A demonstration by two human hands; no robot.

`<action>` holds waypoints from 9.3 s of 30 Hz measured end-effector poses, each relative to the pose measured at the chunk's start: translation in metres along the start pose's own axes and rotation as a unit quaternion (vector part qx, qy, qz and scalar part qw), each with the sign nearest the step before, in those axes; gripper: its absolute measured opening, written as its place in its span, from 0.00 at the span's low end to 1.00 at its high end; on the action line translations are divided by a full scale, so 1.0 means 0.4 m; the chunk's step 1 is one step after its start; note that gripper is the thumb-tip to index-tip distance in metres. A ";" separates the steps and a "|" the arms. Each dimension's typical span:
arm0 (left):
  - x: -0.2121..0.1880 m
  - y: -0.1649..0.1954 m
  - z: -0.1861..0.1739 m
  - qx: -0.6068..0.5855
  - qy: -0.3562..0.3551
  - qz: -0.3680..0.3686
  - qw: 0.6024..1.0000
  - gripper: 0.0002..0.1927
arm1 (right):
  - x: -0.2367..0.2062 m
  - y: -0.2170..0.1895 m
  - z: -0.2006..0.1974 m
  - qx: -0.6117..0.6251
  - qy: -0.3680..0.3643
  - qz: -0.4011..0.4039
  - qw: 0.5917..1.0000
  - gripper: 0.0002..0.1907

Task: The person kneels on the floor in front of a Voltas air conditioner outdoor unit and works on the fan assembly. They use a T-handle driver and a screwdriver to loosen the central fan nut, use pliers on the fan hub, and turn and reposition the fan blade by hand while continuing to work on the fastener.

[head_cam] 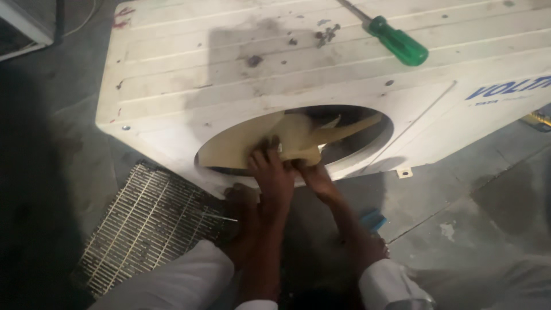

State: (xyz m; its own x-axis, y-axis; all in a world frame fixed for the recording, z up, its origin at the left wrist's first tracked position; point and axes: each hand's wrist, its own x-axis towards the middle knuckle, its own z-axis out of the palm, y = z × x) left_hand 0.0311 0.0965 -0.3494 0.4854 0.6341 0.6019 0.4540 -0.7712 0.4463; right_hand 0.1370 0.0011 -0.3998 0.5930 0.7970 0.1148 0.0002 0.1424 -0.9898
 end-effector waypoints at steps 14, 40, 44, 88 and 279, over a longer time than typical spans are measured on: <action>0.041 0.056 -0.047 0.042 -0.053 0.007 0.998 0.44 | 0.021 0.085 0.016 0.051 -0.009 0.137 0.989 0.28; 0.076 0.073 -0.104 -0.013 -0.027 -0.020 0.999 0.39 | 0.169 -0.877 -0.180 -0.597 0.231 -0.222 0.735 0.23; 0.074 0.073 -0.109 -0.021 -0.045 -0.038 0.998 0.38 | 0.177 -0.905 -0.198 -0.627 0.203 -0.215 0.721 0.18; 0.075 0.143 -0.145 0.017 -0.051 0.035 0.998 0.35 | -0.014 -0.433 0.060 -0.428 0.270 -0.051 0.861 0.15; 0.034 -0.140 0.007 -0.111 -0.192 -0.041 0.974 0.20 | 0.007 -0.253 0.003 -0.464 0.132 0.062 0.874 0.27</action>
State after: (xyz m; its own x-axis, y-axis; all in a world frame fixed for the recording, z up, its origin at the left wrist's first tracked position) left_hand 0.0143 0.1483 -0.3679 0.7175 0.6359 0.2842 0.3519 -0.6830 0.6400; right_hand 0.1375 -0.0104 -0.2991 0.8000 0.5914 0.1007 0.5034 -0.5704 -0.6490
